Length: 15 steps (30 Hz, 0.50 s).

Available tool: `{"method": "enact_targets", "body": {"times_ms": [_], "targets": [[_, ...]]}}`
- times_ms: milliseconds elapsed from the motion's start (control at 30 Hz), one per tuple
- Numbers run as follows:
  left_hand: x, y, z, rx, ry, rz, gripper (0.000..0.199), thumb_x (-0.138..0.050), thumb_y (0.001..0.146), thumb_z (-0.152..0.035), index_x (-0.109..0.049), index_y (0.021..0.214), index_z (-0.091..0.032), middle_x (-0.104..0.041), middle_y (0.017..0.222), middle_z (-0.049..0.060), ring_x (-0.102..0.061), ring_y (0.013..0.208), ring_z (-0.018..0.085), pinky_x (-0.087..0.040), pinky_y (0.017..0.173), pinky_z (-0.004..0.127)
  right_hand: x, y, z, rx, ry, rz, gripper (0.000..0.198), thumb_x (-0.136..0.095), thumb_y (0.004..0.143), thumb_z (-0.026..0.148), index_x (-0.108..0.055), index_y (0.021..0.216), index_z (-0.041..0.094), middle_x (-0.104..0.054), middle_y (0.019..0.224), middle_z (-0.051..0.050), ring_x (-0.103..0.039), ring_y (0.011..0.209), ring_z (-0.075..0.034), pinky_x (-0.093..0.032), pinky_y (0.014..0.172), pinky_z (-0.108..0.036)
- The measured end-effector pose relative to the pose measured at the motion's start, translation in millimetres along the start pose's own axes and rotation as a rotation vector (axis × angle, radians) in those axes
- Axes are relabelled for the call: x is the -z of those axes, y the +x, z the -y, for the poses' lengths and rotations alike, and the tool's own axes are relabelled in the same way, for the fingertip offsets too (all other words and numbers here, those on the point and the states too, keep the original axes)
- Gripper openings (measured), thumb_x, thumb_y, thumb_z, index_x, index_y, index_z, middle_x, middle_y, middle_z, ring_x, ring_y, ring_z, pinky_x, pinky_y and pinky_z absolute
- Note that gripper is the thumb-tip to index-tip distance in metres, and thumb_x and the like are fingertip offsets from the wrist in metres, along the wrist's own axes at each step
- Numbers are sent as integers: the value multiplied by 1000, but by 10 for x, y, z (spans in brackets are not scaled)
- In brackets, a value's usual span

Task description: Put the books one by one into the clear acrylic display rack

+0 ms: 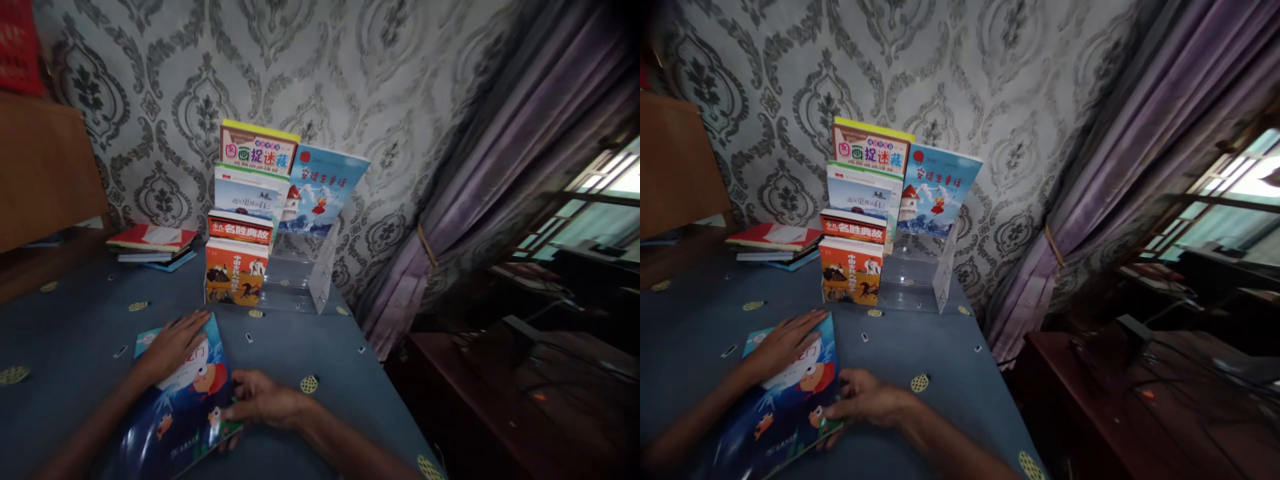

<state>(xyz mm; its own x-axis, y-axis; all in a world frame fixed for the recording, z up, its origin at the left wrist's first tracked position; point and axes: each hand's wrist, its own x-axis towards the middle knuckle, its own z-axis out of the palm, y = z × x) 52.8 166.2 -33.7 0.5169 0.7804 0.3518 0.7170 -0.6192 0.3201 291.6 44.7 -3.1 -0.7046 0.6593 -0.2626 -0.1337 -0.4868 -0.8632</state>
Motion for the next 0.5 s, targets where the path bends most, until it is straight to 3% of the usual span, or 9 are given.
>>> {"method": "enact_targets", "body": {"times_ms": [167, 267, 500], "targets": [[190, -20, -200, 97, -30, 7, 50, -44, 96, -40, -62, 136, -19, -59, 146, 16, -46, 143, 32, -31, 118, 55, -88, -94, 104, 22, 9, -4, 67, -94, 63, 45, -58, 111, 16, -73, 87, -2, -73, 71, -15, -59, 70, -29], [261, -35, -301, 129, -7, 64, 49, -43, 97, -37, -58, 139, -18, -52, 153, 16, -40, 147, 32, -23, 121, 56, -80, -104, 122, 10, 48, 16, 62, -91, 68, 42, -57, 112, 16, -73, 93, -3, -74, 76, -16, -60, 71, -28], [466, -439, -746, -10, -122, 262, 51, -38, 103, -46, -53, 145, -22, -44, 159, 11, -35, 150, 29, -17, 124, 56, -53, -134, 88, 27, 123, 59, 47, -84, 79, 38, -57, 111, 15, -74, 91, -2, -76, 80, -17, -61, 78, -31]]}}
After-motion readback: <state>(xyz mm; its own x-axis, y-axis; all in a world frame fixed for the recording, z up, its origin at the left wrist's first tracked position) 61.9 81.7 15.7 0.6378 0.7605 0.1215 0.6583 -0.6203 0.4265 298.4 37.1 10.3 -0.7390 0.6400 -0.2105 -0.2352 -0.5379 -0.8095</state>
